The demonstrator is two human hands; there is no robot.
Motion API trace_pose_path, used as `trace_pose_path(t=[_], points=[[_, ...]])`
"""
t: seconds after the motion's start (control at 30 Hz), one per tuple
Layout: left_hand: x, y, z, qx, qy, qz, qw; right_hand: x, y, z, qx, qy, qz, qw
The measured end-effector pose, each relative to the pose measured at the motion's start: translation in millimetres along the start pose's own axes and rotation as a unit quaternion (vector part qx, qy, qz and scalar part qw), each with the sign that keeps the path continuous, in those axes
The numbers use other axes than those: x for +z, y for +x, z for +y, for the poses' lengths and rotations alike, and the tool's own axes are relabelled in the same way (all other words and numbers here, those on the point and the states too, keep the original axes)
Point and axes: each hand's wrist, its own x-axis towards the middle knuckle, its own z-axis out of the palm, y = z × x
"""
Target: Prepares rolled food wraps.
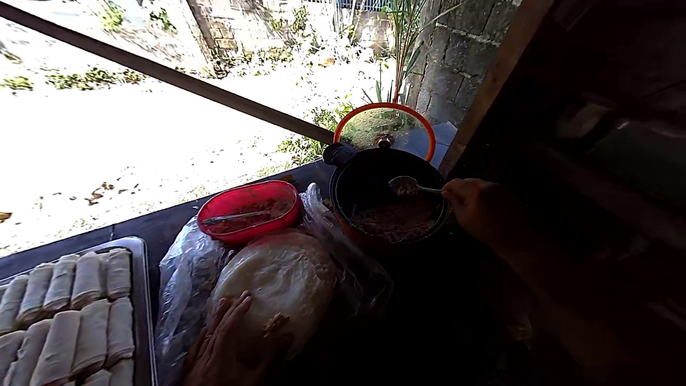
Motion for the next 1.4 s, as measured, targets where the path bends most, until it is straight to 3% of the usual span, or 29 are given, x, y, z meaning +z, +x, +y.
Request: trace_pose_path(t=[0.33, 0.67, 0.83, 1.13, 1.23, 1.4], points=[[0.3, -2.3, -0.2, -0.002, 0.009, -0.003, 1.0, 8.5, -5.6, 1.1, -0.028, 0.015, 0.082, 0.996], [-1.1, -3.4, 0.1, 0.0, 0.009, -0.005, 1.0, 25.9, -13.5, 21.4, -0.025, 0.03, 0.113, 0.993], [-1.5, -3.1, 1.4, 0.001, 0.003, -0.012, 1.0, 26.2, -10.4, 40.1, 0.004, 0.08, 0.097, 0.992], [-1.9, -4.0, 3.1, 0.005, 0.001, -0.012, 1.0, 40.0, -11.6, 80.7, -0.057, 0.074, 0.026, 0.995], [-1.7, -2.8, 1.2, 0.004, 0.003, -0.009, 1.0, 43.6, -7.3, 90.6, -0.085, 0.105, 0.065, 0.989], [-1.4, -3.2, -0.6, 0.004, 0.004, -0.003, 1.0, 53.1, -8.1, 95.6, -0.085, 0.106, 0.053, 0.989]])
